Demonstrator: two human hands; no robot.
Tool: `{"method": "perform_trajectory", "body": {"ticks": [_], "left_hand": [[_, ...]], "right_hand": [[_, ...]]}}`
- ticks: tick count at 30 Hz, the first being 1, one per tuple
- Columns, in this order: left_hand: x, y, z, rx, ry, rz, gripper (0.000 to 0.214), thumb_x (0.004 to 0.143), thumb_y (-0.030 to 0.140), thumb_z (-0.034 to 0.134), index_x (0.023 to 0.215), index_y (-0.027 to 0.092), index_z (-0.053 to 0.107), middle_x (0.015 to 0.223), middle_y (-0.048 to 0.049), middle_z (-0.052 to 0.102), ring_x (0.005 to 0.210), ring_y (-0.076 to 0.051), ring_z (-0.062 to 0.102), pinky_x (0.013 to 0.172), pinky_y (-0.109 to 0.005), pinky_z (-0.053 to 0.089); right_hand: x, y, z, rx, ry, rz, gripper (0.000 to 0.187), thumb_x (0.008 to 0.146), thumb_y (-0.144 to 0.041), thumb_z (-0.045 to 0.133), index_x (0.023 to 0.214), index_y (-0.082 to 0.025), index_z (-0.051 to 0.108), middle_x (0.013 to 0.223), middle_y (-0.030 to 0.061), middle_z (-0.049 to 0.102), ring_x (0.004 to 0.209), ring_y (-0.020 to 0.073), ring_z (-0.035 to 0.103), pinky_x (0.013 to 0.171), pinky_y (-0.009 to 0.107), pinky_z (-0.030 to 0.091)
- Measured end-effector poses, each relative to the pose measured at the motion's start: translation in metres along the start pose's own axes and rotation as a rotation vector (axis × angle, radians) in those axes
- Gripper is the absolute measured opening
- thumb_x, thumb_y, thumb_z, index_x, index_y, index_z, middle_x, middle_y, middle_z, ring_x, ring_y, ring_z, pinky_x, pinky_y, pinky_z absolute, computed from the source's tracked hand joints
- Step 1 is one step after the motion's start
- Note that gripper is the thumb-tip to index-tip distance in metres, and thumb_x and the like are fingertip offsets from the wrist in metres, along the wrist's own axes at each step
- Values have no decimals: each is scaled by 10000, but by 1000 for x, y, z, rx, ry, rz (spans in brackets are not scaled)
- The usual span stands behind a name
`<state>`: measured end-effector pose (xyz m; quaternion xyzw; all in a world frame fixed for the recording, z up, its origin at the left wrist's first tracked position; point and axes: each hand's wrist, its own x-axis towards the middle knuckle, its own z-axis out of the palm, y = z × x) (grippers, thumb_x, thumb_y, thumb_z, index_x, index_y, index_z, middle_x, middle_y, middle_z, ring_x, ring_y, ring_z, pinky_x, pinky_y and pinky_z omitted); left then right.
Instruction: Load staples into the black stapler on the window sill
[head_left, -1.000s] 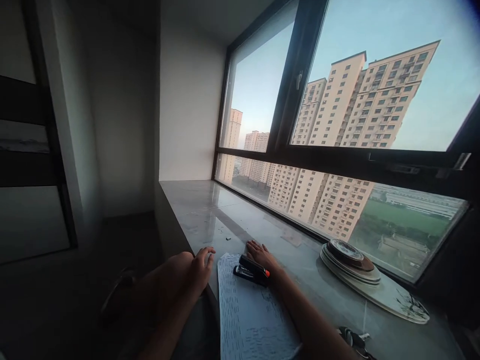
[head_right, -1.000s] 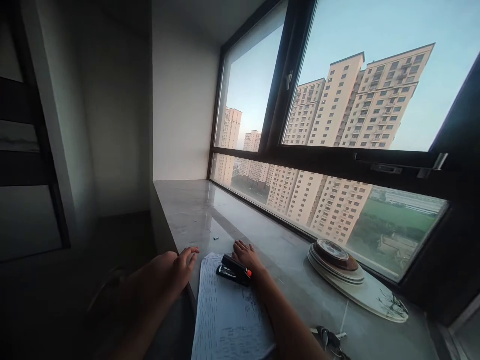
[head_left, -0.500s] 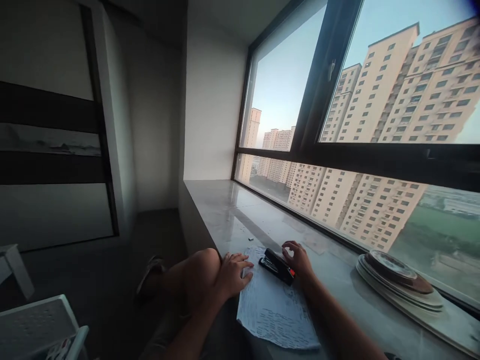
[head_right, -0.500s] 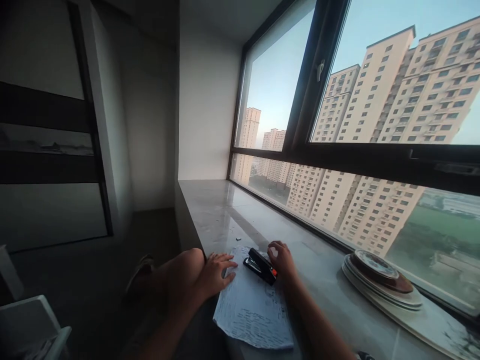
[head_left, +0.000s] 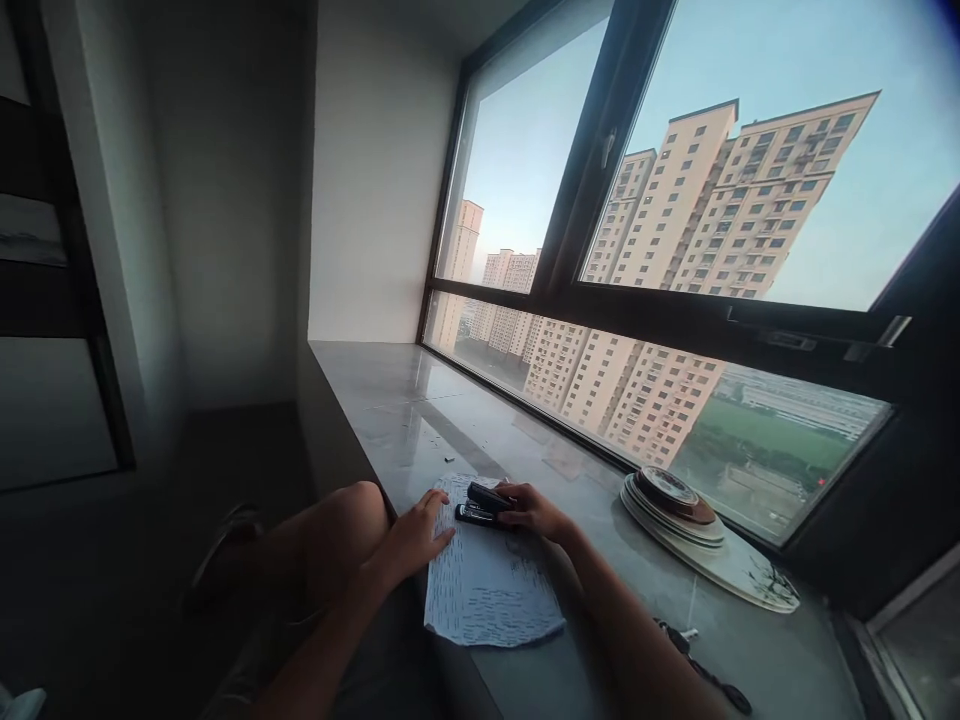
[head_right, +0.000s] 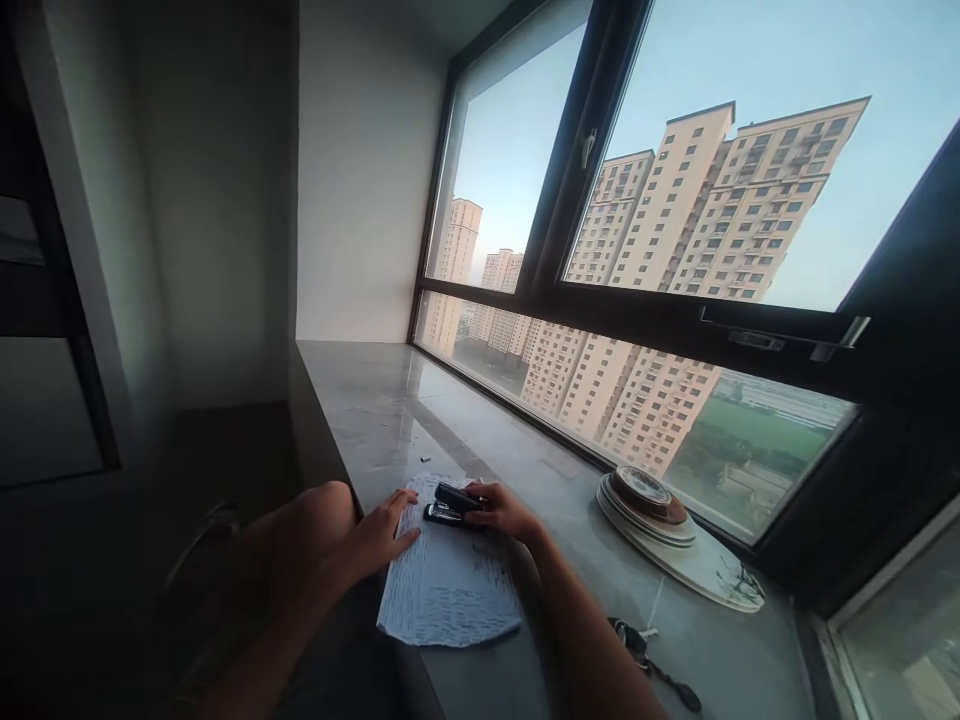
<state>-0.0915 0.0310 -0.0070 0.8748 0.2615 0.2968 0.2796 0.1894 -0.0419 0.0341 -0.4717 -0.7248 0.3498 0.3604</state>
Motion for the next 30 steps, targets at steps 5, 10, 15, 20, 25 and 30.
{"method": "perform_trajectory", "body": {"ticks": [5,10,15,20,25,30], "left_hand": [[19,-5,8,-69,27,20,540,753,325,725,1258,235,557,1339,-93,582,1277,-286,522,1077,-391,392],[30,-10,25,-106,44,-44,780,649,346,818,1345,233,484,1437,-118,482,1252,-298,553,1041,-398,437],[29,-10,24,-115,80,-79,878,570,326,865,1340,197,464,1417,-146,463,1240,-296,559,1044,-406,440],[28,-12,18,-236,174,-113,859,509,311,902,1274,213,524,1325,-133,543,1216,-305,571,1014,-409,458],[30,-16,12,-829,349,-314,666,559,312,896,1154,204,616,1264,-145,620,1266,-321,537,1053,-406,423],[35,-16,5,-1350,513,-549,204,830,305,678,974,168,634,1165,-140,673,1092,-245,659,987,-363,492]], "right_hand": [[-10,21,-14,237,-21,119,504,872,-505,636,1273,-199,650,1172,82,691,1063,261,607,988,412,414],[-10,26,-21,295,-110,125,559,813,-506,710,1266,-186,650,1212,93,681,1086,270,614,995,415,424],[-8,15,-21,208,-111,100,583,810,-537,698,1255,-164,651,1161,103,693,1045,274,622,950,406,458],[-1,6,-10,-6,-30,-9,611,800,-522,703,1294,-171,620,1182,109,671,1010,279,621,878,385,496],[15,4,12,-339,0,-56,434,730,-399,778,1103,-185,716,1008,67,708,895,253,643,812,352,521],[25,-14,28,-370,157,-202,386,869,-250,622,1252,-210,636,1183,102,691,1019,266,664,866,381,540]]}}
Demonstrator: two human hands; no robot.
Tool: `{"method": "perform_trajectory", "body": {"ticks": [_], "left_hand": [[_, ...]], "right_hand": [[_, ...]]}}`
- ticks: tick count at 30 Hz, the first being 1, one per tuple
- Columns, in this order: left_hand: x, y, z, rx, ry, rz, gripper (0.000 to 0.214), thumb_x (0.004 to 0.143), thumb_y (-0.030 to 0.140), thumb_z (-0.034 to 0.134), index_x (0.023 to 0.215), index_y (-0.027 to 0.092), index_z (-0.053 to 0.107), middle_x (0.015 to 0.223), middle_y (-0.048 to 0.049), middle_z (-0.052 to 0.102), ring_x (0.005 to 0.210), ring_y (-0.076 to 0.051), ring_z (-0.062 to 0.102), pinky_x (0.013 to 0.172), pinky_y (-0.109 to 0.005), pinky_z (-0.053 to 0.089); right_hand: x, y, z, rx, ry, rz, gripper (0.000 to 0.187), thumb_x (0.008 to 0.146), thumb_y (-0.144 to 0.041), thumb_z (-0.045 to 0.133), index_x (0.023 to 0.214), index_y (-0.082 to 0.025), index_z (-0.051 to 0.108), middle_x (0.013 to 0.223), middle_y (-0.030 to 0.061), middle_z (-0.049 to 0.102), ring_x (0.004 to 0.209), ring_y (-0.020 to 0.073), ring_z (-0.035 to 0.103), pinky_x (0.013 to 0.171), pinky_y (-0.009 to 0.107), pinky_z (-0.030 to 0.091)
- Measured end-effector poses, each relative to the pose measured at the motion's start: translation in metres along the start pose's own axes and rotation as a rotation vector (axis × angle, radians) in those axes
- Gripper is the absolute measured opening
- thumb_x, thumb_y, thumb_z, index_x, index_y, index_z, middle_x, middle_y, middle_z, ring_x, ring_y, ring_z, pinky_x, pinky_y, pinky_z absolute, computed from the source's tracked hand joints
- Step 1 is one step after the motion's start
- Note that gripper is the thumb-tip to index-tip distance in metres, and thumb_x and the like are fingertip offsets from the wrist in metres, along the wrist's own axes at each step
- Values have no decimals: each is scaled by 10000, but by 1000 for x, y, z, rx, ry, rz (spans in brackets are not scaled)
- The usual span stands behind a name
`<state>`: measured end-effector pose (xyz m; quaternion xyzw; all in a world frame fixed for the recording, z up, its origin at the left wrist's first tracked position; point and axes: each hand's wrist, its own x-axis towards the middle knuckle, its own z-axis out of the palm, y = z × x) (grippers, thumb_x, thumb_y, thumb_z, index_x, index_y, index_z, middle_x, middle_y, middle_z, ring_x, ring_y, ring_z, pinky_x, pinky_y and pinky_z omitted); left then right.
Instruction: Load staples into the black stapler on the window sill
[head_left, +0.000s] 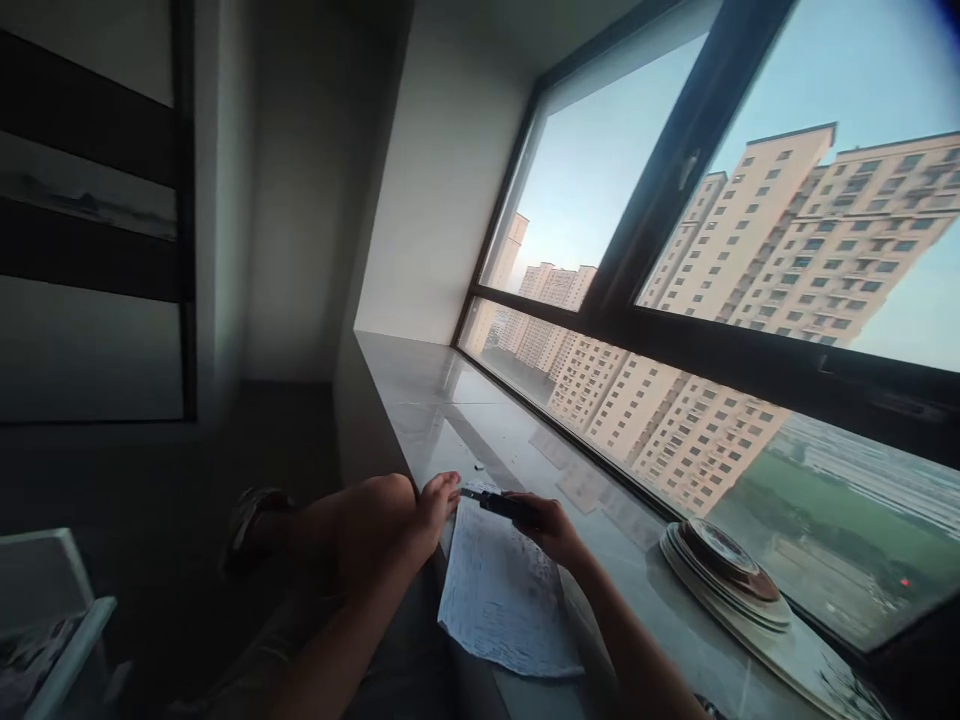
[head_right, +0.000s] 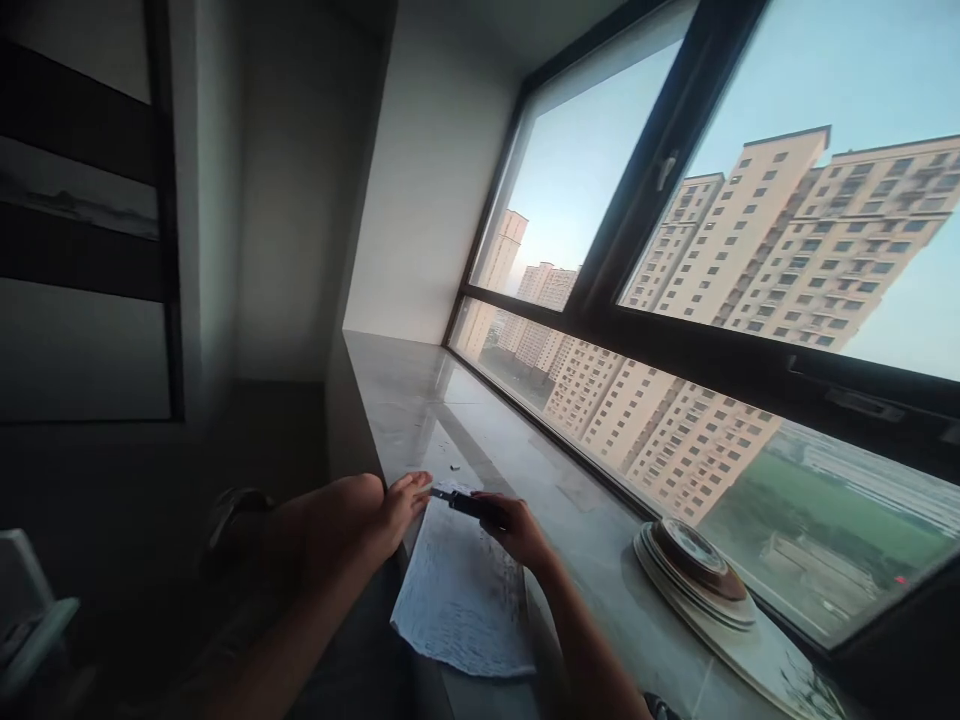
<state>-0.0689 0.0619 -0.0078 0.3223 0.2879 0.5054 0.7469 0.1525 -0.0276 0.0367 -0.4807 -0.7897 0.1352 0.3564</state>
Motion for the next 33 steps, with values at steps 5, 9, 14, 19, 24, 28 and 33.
{"method": "perform_trajectory", "body": {"ticks": [5,9,14,19,24,28,33], "left_hand": [[-1,10,-5,-120,-20,-61,145,923,244,498,891,151,604,984,-143,707,902,-217,721,917,-406,561],[-6,19,-8,-169,-84,-34,159,918,218,499,850,149,625,1013,-144,712,1015,-214,697,983,-375,548],[-8,19,-15,-142,-100,-12,135,847,83,528,807,133,647,929,-144,730,991,-237,711,1040,-413,520],[-14,22,-33,-95,-64,107,101,886,171,552,921,163,647,984,-103,737,1069,-236,690,1070,-423,502],[-13,26,-25,55,-60,208,279,785,273,744,1002,135,636,997,-125,749,950,-232,729,976,-401,556],[-12,26,12,329,-118,211,375,679,367,826,922,145,645,770,-89,763,752,-216,744,728,-326,597],[-9,16,56,523,-287,213,404,631,424,838,873,164,645,666,-59,753,670,-205,729,633,-280,558]], "right_hand": [[9,-16,15,-348,93,-245,531,899,-77,458,1371,-304,547,1395,66,569,1210,264,561,963,471,517],[5,-18,27,-595,20,-353,598,913,-28,412,1424,-330,488,1439,29,526,1259,269,525,996,481,498],[5,-17,31,-519,97,-270,528,917,-74,449,1377,-314,547,1406,50,560,1187,279,559,975,480,501],[2,4,14,-27,139,85,353,862,-324,640,1193,-204,663,1061,95,715,845,259,645,704,366,532],[-19,31,-5,172,-87,212,391,759,-496,741,957,-160,716,825,42,670,746,222,597,650,312,457],[-13,26,-17,82,-37,123,565,741,-604,725,1123,-189,708,1065,108,668,927,273,586,736,345,467],[8,-9,-23,118,203,-38,407,817,-515,705,1134,-261,717,1101,97,674,941,242,605,827,373,489]]}}
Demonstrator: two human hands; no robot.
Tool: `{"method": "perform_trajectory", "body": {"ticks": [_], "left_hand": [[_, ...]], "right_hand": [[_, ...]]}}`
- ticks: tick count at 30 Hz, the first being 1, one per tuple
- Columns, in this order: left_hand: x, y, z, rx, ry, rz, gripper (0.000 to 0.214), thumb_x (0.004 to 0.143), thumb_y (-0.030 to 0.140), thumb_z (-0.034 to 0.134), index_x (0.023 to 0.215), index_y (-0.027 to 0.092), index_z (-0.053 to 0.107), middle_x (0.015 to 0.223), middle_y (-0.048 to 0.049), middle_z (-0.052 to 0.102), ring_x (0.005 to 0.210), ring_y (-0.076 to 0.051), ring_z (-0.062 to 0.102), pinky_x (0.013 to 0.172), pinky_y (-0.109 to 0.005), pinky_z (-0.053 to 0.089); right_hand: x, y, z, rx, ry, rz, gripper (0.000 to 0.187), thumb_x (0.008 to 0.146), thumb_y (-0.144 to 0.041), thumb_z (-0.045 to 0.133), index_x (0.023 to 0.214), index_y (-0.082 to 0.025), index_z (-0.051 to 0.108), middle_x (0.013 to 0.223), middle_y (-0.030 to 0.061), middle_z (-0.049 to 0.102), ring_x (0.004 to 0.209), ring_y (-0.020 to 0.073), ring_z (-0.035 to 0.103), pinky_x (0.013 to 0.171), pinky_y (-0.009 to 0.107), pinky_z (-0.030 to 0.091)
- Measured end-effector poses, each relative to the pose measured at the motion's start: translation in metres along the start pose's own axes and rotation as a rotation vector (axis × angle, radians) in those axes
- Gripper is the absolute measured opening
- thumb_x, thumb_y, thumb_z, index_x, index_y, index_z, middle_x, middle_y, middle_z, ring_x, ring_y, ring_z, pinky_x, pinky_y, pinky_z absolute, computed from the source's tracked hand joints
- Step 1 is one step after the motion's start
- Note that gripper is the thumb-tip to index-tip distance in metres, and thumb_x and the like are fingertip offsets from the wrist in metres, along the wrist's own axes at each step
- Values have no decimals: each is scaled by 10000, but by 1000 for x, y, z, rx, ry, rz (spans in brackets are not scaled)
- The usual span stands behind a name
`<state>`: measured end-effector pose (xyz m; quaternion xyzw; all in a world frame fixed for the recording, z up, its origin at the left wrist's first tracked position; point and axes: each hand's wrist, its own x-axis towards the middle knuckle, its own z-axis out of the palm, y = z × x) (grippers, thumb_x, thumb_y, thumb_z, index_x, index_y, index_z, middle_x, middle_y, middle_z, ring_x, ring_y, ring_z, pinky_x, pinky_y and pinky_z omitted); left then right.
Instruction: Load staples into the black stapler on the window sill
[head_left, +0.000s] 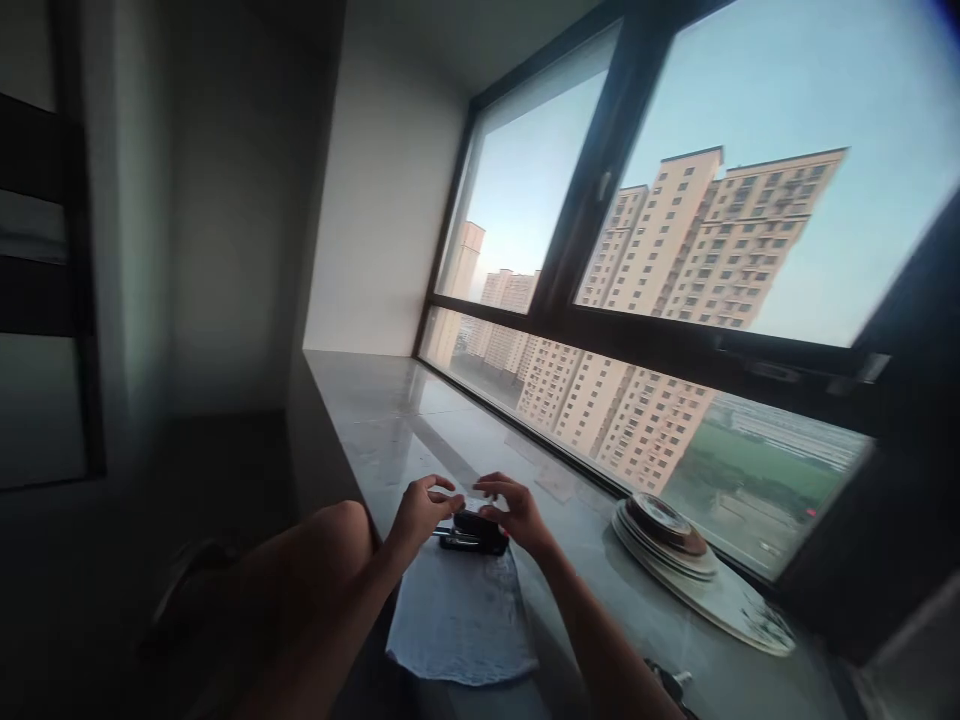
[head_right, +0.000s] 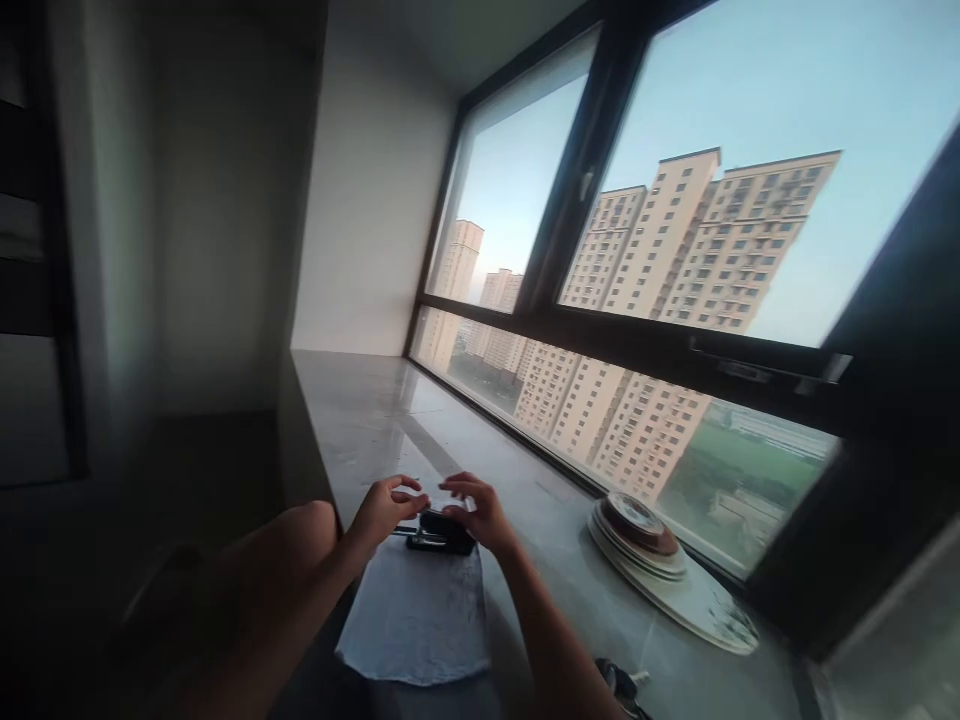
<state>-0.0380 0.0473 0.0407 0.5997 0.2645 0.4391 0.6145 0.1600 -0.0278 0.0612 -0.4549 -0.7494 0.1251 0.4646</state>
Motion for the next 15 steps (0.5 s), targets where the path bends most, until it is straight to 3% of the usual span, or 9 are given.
{"method": "perform_trajectory", "body": {"ticks": [3,7,11,15], "left_hand": [[12,-1,16,17,-67,9,416,623,437,837,876,169,646,636,-39,743,617,-194,715,614,-278,552],[38,3,16,159,-88,63,407,679,499,780,870,161,656,636,-64,742,616,-209,719,593,-281,556],[76,5,-12,420,8,184,449,869,570,499,977,166,662,801,-107,772,748,-232,743,680,-332,581],[96,-14,-45,546,-64,229,256,752,435,660,895,231,721,1064,-66,762,1097,-242,670,980,-360,492]], "right_hand": [[9,-10,8,49,-5,-38,286,835,-473,700,1022,-266,762,1018,80,699,886,227,636,832,376,508],[12,5,12,48,186,10,246,852,-434,680,994,-251,763,956,75,721,829,218,650,809,369,522],[-4,45,0,-32,392,220,275,822,-452,656,911,-209,749,906,83,738,807,230,657,804,387,530],[-31,88,-15,-424,332,452,196,745,-391,668,752,-217,758,748,80,722,748,241,646,793,390,500]]}}
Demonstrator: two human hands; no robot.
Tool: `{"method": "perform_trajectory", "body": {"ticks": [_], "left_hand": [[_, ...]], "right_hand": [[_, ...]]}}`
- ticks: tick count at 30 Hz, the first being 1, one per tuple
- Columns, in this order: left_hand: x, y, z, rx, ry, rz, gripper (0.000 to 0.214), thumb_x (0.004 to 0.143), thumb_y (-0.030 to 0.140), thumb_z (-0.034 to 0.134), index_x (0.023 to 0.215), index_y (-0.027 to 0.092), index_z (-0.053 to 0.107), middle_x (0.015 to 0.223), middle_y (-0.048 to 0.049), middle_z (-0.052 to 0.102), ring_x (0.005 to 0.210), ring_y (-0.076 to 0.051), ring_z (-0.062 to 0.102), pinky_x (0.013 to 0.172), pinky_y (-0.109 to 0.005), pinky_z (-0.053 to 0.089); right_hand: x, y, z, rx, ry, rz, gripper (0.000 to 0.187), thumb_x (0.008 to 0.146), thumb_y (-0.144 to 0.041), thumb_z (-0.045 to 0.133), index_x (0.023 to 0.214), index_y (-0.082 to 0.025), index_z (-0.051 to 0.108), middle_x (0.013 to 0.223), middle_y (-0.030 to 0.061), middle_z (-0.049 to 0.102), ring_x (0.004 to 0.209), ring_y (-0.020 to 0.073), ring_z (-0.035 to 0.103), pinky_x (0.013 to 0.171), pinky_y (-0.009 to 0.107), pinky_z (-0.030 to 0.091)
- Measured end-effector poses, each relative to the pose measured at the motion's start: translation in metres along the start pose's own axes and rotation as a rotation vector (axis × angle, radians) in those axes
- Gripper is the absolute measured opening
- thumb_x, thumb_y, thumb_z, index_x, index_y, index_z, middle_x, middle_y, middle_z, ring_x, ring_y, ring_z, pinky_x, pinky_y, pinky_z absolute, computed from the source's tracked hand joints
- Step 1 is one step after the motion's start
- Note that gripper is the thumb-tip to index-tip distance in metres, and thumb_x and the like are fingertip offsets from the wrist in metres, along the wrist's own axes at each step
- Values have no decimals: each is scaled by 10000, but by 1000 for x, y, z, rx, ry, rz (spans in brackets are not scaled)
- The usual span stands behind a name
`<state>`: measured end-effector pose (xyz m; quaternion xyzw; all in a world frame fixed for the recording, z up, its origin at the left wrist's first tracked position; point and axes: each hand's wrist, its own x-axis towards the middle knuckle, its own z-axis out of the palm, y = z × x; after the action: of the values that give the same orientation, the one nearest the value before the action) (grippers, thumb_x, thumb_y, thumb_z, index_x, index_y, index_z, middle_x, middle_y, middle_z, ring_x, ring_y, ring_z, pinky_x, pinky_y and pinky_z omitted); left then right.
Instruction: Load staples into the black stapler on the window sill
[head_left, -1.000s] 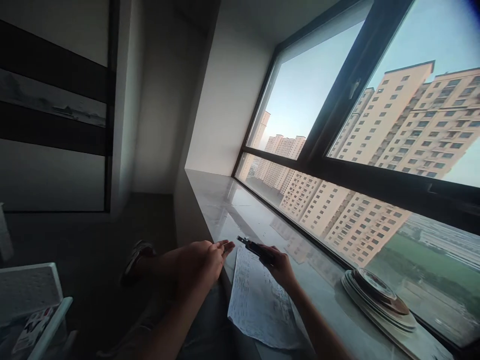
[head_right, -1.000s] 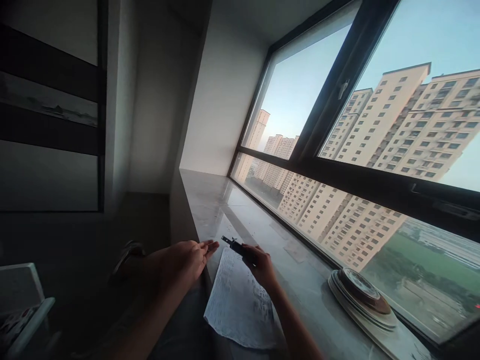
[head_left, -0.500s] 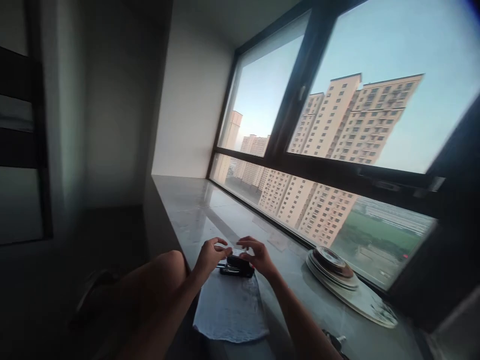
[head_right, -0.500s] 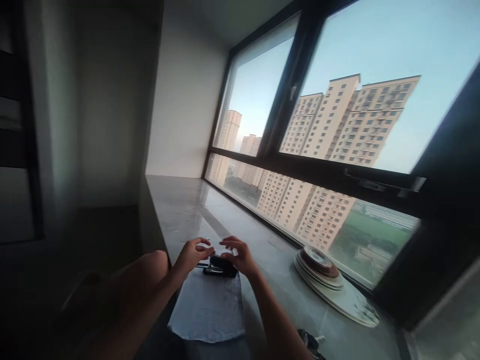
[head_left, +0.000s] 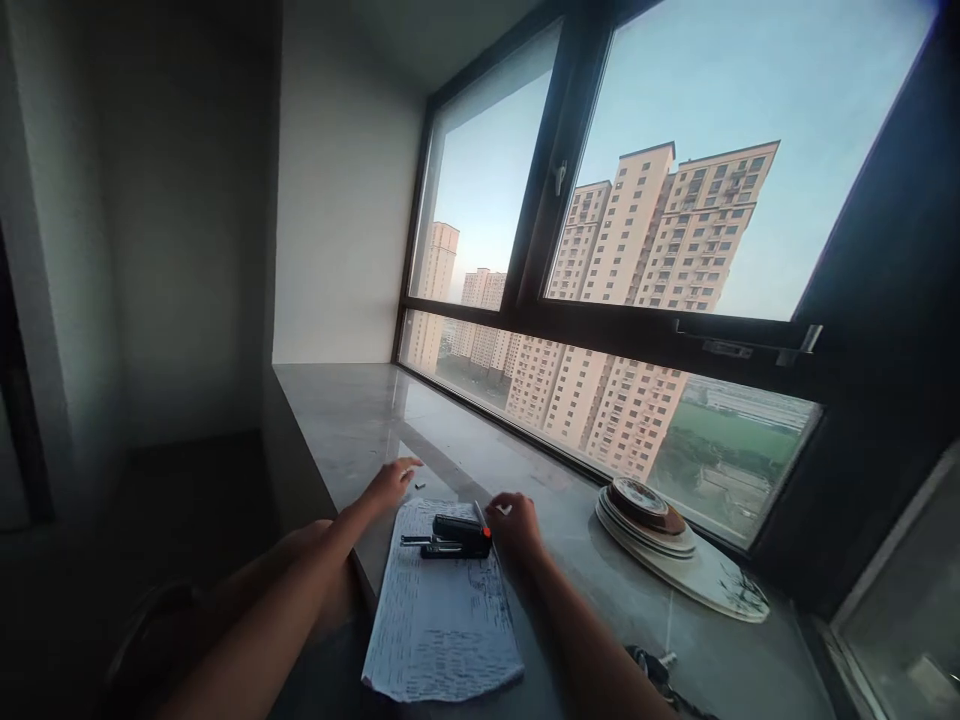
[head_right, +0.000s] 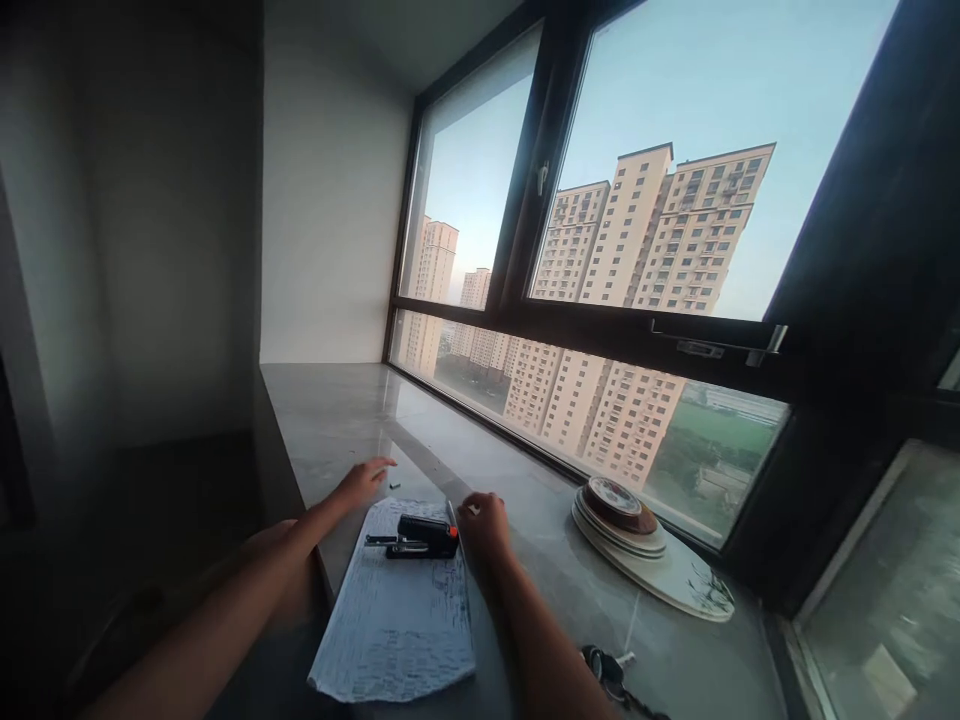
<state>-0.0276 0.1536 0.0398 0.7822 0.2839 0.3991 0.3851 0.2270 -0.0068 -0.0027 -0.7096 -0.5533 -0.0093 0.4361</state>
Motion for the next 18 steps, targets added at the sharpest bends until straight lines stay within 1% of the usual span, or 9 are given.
{"method": "perform_trajectory", "body": {"ticks": [1,3,6,9,12,15,18], "left_hand": [[-2,-10,-1,30,-36,9,227,718,398,692,880,244,733,1089,-54,758,1129,-241,653,1020,-359,462],[-9,-28,2,81,-98,23,199,697,344,704,873,260,747,1110,-42,754,1165,-237,633,1068,-360,416],[-17,-43,7,136,-141,40,182,733,300,666,888,264,754,1135,-55,745,1192,-243,616,1091,-375,381],[-18,-46,9,166,-156,63,237,747,265,645,959,272,751,1191,-64,722,1208,-244,603,1075,-373,389],[-16,-42,9,184,-190,105,287,741,238,642,1003,289,746,1244,-37,697,1229,-220,586,1066,-342,394],[-16,-42,7,217,-215,120,219,775,237,608,923,287,761,1135,-28,743,1141,-204,636,1009,-313,432],[-18,-44,6,266,-175,82,164,784,241,606,841,273,757,1002,-40,766,1034,-220,666,942,-318,455]], "right_hand": [[0,9,1,-67,-31,11,185,750,-362,649,758,-218,764,735,82,722,732,238,648,781,376,495],[0,19,5,-156,-91,-9,194,767,-309,604,794,-214,771,765,81,734,738,235,653,786,357,486],[5,19,13,-207,-123,-48,243,795,-242,533,837,-212,770,903,82,746,869,248,645,847,349,465],[13,15,23,-254,-140,-64,285,828,-202,492,888,-217,770,1020,87,734,985,258,607,893,345,444],[25,15,31,-295,-170,-87,322,869,-186,476,1029,-234,752,1177,68,697,1051,245,574,924,337,428],[34,15,39,-322,-216,-104,381,872,-169,484,1171,-263,699,1313,24,636,1095,247,543,914,345,427],[39,16,45,-342,-272,-113,488,835,-127,488,1262,-306,642,1391,-27,581,1116,258,523,891,364,439]]}}
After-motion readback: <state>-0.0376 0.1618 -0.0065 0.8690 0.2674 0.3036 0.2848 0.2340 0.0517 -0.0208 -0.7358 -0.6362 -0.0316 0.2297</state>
